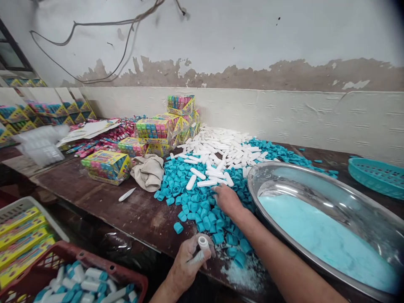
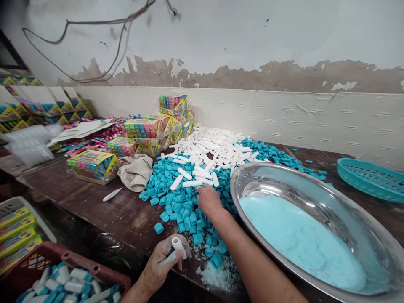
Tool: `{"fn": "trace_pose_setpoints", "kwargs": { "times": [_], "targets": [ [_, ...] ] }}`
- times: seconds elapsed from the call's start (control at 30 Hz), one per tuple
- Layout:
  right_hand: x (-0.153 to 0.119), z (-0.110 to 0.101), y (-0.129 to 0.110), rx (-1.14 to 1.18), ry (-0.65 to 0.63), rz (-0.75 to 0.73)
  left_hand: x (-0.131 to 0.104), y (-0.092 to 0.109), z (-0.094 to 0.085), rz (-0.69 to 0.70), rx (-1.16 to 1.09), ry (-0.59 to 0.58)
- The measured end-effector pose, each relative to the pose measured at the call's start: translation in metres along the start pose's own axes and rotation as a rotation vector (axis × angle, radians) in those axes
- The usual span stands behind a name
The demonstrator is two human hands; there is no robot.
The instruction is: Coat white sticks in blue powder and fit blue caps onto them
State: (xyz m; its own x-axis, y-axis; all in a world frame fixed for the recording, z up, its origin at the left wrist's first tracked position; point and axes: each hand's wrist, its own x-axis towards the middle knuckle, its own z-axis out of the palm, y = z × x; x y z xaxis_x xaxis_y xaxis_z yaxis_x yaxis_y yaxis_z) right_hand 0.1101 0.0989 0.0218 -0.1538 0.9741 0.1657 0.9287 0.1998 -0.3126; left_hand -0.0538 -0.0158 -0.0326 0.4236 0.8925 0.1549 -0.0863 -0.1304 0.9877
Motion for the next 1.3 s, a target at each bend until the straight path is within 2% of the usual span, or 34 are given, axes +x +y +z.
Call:
{"fn": "trace_pose_setpoints", "kwargs": {
  "times": [0.17, 0.27, 0.37, 0.43, 0.57, 0.67, 0.87, 1.03, 1.17, 1.23, 1.3],
  "targets": [
    [0.018, 0.017, -0.004, -0.010, 0.032, 0.035, 0.000, 0.000, 0.000, -0.009, 0.018, 0.003],
    [0.007, 0.012, 0.004, 0.056, 0.040, 0.039, -0.001, 0.000, 0.000, -0.015, 0.033, 0.013],
    [-0.018, 0.002, 0.012, 0.163, 0.026, 0.044, 0.000, 0.000, -0.001, 0.000, 0.026, 0.001],
    [-0.040, -0.004, 0.014, 0.386, -0.025, 0.050, 0.000, 0.001, -0.001, 0.006, 0.017, -0.009],
    [-0.078, -0.015, 0.010, 1.009, -0.158, 0.040, -0.001, 0.001, -0.002, 0.007, 0.031, -0.004],
    [-0.094, -0.021, 0.007, 1.109, -0.177, 0.004, -0.002, -0.001, -0.002, -0.006, 0.027, -0.010],
    [-0.104, -0.022, 0.008, 1.005, -0.044, -0.009, -0.001, -0.003, -0.001, -0.005, 0.029, -0.003],
    [-0.098, -0.009, 0.020, 0.701, 0.068, 0.018, 0.000, 0.001, 0.002, -0.010, -0.011, 0.001],
    [-0.080, -0.002, 0.018, 0.342, 0.276, -0.082, 0.000, 0.003, 0.002, -0.024, 0.005, 0.004],
    [-0.070, -0.001, 0.006, 0.225, 0.250, -0.213, 0.000, 0.005, 0.002, -0.022, 0.030, 0.010],
    [-0.060, 0.001, -0.010, 0.172, 0.101, -0.348, 0.000, 0.008, 0.002, -0.009, 0.065, 0.009]
  ]
}}
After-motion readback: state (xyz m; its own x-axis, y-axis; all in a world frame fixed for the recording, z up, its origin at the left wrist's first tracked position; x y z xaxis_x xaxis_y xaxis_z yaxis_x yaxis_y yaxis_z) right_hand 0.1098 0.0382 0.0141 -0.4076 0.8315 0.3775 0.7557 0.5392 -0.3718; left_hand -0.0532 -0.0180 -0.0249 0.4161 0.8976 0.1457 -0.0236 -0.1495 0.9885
